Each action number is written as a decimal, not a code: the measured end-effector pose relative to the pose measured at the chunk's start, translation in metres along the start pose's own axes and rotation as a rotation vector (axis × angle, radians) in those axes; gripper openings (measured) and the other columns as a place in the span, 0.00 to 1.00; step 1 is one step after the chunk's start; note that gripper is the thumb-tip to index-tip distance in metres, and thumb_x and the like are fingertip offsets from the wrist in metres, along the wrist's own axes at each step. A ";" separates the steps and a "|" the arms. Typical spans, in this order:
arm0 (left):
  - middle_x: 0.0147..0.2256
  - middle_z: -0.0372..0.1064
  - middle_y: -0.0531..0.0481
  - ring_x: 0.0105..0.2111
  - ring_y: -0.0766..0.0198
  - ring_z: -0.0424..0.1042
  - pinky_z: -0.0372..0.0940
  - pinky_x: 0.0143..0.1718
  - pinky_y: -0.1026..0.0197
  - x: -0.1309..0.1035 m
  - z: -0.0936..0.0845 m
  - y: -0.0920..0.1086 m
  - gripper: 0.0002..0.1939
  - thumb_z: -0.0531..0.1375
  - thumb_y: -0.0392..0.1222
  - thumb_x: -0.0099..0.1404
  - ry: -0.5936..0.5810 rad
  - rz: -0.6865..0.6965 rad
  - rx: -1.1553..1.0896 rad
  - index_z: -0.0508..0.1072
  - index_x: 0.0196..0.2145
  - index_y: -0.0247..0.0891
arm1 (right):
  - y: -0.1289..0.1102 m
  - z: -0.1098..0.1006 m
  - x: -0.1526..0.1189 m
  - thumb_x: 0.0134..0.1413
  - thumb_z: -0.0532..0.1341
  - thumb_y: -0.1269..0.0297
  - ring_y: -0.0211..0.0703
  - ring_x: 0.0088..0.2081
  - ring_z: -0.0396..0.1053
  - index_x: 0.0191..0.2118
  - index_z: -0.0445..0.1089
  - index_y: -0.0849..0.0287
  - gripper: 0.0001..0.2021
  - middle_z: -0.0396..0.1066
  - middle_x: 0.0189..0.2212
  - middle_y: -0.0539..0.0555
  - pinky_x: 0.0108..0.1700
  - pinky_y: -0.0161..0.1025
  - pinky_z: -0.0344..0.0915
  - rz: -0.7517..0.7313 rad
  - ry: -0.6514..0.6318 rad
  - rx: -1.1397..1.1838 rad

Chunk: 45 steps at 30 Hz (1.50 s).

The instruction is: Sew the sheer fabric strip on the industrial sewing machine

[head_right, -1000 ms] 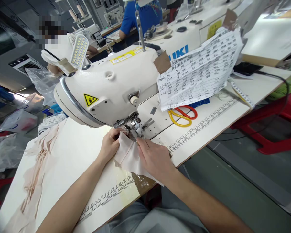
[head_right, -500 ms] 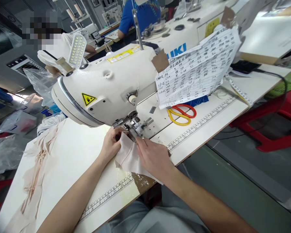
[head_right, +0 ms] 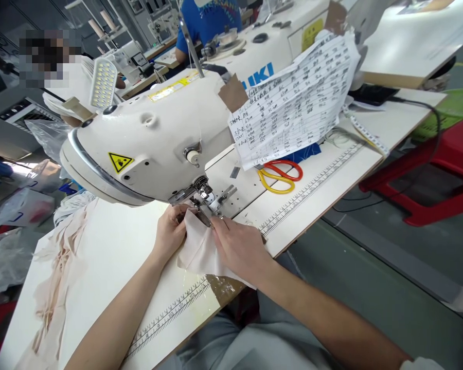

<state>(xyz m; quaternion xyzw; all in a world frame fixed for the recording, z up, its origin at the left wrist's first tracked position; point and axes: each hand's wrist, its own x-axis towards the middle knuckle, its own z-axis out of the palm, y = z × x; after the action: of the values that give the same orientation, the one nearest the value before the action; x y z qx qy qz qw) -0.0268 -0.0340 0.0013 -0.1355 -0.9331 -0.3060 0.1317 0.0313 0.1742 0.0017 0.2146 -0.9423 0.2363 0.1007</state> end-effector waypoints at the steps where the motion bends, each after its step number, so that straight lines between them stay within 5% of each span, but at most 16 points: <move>1: 0.32 0.72 0.50 0.34 0.60 0.69 0.64 0.36 0.58 0.000 0.000 0.001 0.10 0.55 0.46 0.66 0.007 0.003 0.000 0.70 0.30 0.40 | 0.000 0.000 0.000 0.69 0.52 0.70 0.44 0.37 0.76 0.54 0.67 0.62 0.12 0.77 0.43 0.56 0.30 0.37 0.63 -0.002 0.007 -0.002; 7: 0.32 0.72 0.50 0.32 0.61 0.69 0.64 0.34 0.59 -0.001 0.000 0.000 0.08 0.56 0.43 0.67 0.051 0.113 0.066 0.69 0.30 0.40 | -0.003 -0.001 0.003 0.70 0.52 0.68 0.44 0.35 0.76 0.53 0.67 0.61 0.12 0.77 0.41 0.55 0.28 0.38 0.61 0.023 -0.028 -0.032; 13: 0.37 0.74 0.46 0.37 0.57 0.69 0.65 0.37 0.55 -0.002 -0.004 -0.003 0.12 0.53 0.28 0.64 0.107 0.564 0.405 0.72 0.39 0.38 | -0.005 -0.001 0.001 0.67 0.54 0.72 0.43 0.31 0.74 0.56 0.67 0.62 0.14 0.75 0.38 0.55 0.26 0.38 0.60 -0.002 -0.014 -0.154; 16: 0.38 0.74 0.45 0.38 0.56 0.69 0.66 0.36 0.55 0.000 -0.006 0.001 0.13 0.53 0.26 0.65 0.081 0.665 0.511 0.73 0.41 0.37 | -0.006 0.002 0.001 0.65 0.55 0.73 0.42 0.27 0.73 0.55 0.68 0.64 0.15 0.75 0.35 0.54 0.25 0.39 0.59 -0.025 0.033 -0.208; 21: 0.41 0.72 0.43 0.40 0.57 0.69 0.71 0.40 0.55 0.001 -0.015 0.006 0.13 0.52 0.27 0.66 -0.110 0.599 0.354 0.73 0.43 0.36 | -0.006 0.001 -0.008 0.65 0.56 0.72 0.44 0.26 0.73 0.54 0.68 0.69 0.14 0.76 0.35 0.56 0.24 0.39 0.59 -0.029 0.117 -0.204; 25: 0.47 0.67 0.40 0.46 0.55 0.68 0.71 0.45 0.51 -0.005 -0.024 0.011 0.19 0.48 0.27 0.66 -0.253 0.527 0.245 0.71 0.49 0.37 | -0.006 -0.012 -0.041 0.68 0.49 0.70 0.41 0.26 0.73 0.49 0.67 0.61 0.12 0.76 0.32 0.53 0.24 0.37 0.60 -0.028 0.143 0.064; 28: 0.48 0.66 0.38 0.46 0.52 0.66 0.72 0.45 0.48 -0.011 -0.023 0.019 0.19 0.48 0.27 0.66 -0.249 0.494 0.302 0.71 0.49 0.35 | -0.006 -0.023 -0.070 0.66 0.48 0.72 0.40 0.26 0.73 0.48 0.63 0.58 0.10 0.76 0.32 0.51 0.26 0.35 0.63 -0.045 0.077 0.265; 32: 0.49 0.65 0.37 0.46 0.49 0.66 0.72 0.46 0.44 -0.022 -0.009 0.034 0.19 0.50 0.27 0.63 -0.203 0.370 0.403 0.72 0.49 0.34 | 0.001 -0.030 -0.091 0.63 0.47 0.75 0.39 0.25 0.73 0.45 0.62 0.56 0.11 0.75 0.31 0.49 0.26 0.35 0.65 -0.053 0.082 0.255; 39: 0.53 0.66 0.34 0.55 0.47 0.65 0.69 0.56 0.45 -0.041 0.002 0.042 0.22 0.50 0.30 0.64 -0.133 0.335 0.408 0.69 0.54 0.25 | 0.011 -0.033 -0.088 0.68 0.46 0.73 0.42 0.30 0.76 0.50 0.63 0.59 0.12 0.75 0.34 0.54 0.30 0.36 0.69 -0.136 0.114 0.085; 45: 0.56 0.68 0.39 0.59 0.50 0.64 0.65 0.60 0.42 -0.046 -0.003 0.034 0.26 0.49 0.28 0.64 -0.145 0.309 0.281 0.68 0.58 0.32 | 0.010 -0.031 -0.087 0.69 0.46 0.73 0.42 0.34 0.76 0.52 0.63 0.61 0.13 0.76 0.38 0.57 0.33 0.36 0.71 -0.148 0.104 0.043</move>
<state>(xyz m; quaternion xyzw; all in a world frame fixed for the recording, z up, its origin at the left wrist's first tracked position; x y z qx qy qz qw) 0.0275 -0.0170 0.0072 -0.2787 -0.9418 -0.1384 0.1269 0.1063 0.2281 -0.0011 0.2730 -0.9122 0.2590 0.1620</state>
